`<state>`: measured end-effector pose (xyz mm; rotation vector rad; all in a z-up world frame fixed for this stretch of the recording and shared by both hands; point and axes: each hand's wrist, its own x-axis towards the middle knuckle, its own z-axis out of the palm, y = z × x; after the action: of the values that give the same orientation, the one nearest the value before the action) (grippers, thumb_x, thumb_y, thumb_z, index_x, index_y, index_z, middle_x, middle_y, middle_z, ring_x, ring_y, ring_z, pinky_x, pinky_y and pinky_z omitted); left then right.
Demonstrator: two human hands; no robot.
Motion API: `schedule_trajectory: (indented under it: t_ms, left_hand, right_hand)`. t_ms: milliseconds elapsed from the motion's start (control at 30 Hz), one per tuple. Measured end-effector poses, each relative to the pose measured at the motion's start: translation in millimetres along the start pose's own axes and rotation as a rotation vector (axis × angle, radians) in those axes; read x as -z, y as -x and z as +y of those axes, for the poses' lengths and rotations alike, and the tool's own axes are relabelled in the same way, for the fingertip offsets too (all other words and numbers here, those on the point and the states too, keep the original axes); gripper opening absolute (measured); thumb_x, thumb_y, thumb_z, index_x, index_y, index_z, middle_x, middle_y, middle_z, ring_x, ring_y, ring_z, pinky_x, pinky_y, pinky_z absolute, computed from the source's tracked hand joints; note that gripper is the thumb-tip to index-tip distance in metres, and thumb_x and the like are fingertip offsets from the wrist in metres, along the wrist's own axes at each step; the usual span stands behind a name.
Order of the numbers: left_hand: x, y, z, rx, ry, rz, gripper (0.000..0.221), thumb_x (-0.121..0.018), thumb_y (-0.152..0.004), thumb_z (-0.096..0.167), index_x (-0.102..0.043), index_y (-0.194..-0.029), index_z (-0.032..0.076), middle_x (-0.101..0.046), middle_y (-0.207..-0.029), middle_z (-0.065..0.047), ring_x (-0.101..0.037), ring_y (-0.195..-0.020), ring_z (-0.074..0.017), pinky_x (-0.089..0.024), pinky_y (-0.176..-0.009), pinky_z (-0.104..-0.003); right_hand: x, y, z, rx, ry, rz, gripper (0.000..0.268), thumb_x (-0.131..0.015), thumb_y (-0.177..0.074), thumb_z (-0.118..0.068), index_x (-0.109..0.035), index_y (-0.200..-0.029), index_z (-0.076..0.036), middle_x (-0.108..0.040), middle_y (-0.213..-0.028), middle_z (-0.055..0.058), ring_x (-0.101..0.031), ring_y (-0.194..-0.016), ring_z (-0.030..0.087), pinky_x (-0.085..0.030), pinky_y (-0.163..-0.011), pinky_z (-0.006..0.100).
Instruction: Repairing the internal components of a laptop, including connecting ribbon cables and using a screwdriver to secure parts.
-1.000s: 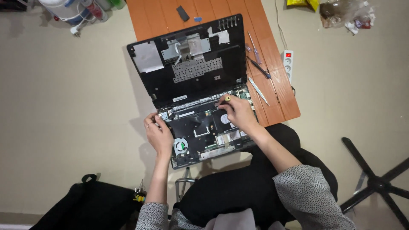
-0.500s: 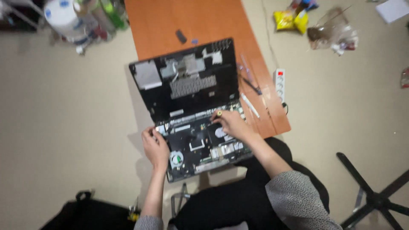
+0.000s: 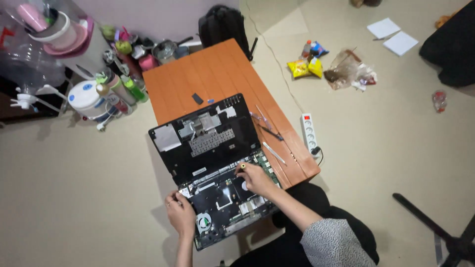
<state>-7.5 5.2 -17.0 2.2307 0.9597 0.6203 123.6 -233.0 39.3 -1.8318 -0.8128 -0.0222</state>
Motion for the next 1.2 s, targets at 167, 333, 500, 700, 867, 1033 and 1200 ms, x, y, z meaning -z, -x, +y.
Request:
schedule_trajectory:
  t_ms: [167,333,500,700,867,1033,1200]
  left_hand:
    - [0,-2,-1,0.036,0.007,-0.018,0.031,-0.044,-0.105,0.024,-0.059,-0.117,0.0,-0.064,-0.111,-0.017,-0.065,-0.089,-0.0327,-0.051,-0.079,-0.042]
    - [-3,-1,-4,-0.012,-0.005,0.024,0.031,-0.044,-0.104,0.025,-0.058,-0.114,-0.001,-0.064,-0.112,-0.018,-0.064,-0.095,-0.0373,-0.05,-0.084,-0.045]
    - [10,4,13,-0.129,-0.055,0.073,0.03,-0.046,-0.103,0.019,-0.055,-0.119,-0.004,-0.059,-0.118,-0.018,-0.057,-0.108,-0.0351,-0.046,-0.092,-0.045]
    - [18,4,24,-0.384,-0.226,0.136,0.02,-0.057,-0.092,0.007,-0.062,-0.11,0.013,-0.058,-0.113,-0.005,-0.059,-0.109,-0.03,-0.048,-0.09,-0.045]
    - [5,1,26,-0.405,-0.384,0.076,0.021,-0.061,-0.089,0.018,-0.064,-0.109,0.025,-0.059,-0.114,0.002,-0.058,-0.114,-0.0228,-0.044,-0.097,-0.045]
    - [-10,-6,63,-0.495,-0.23,-0.114,0.023,-0.067,-0.084,0.011,-0.07,-0.104,0.021,-0.062,-0.111,-0.002,-0.06,-0.111,-0.0263,-0.048,-0.092,-0.043]
    - [-38,-4,96,-0.751,-0.182,-0.32,0.014,-0.072,-0.083,0.025,-0.076,-0.096,0.025,-0.058,-0.117,0.001,-0.048,-0.122,-0.0292,-0.044,-0.096,-0.041]
  right_hand:
    - [-5,3,7,-0.003,-0.026,0.047,0.023,-0.059,-0.077,0.014,-0.064,-0.093,-0.002,-0.072,-0.088,0.007,-0.067,-0.07,0.021,-0.054,-0.068,0.03]
    - [-10,6,11,-0.051,0.068,0.053,0.007,-0.067,-0.086,0.003,-0.067,-0.089,-0.002,-0.067,-0.088,0.004,-0.054,-0.056,0.012,-0.045,-0.053,0.025]
    - [-16,17,20,-0.19,0.121,0.043,0.009,-0.064,-0.088,-0.002,-0.071,-0.085,0.003,-0.073,-0.096,0.001,-0.06,-0.061,0.014,-0.051,-0.058,0.025]
    - [-16,21,31,-0.077,0.249,0.0,0.007,-0.068,-0.094,-0.014,-0.073,-0.094,-0.011,-0.073,-0.083,0.011,-0.073,-0.082,0.036,-0.059,-0.076,0.039]
    - [-21,20,39,-0.095,0.345,0.004,0.011,-0.064,-0.097,-0.021,-0.07,-0.099,-0.012,-0.072,-0.084,0.014,-0.071,-0.084,0.038,-0.057,-0.076,0.045]
    - [-29,24,51,-0.09,0.368,0.05,0.013,-0.063,-0.098,-0.024,-0.07,-0.1,-0.013,-0.071,-0.086,0.013,-0.071,-0.086,0.036,-0.057,-0.077,0.044]
    - [-28,26,56,-0.052,0.382,0.065,0.013,-0.065,-0.097,-0.024,-0.072,-0.096,-0.013,-0.073,-0.085,0.011,-0.071,-0.086,0.035,-0.057,-0.076,0.043]
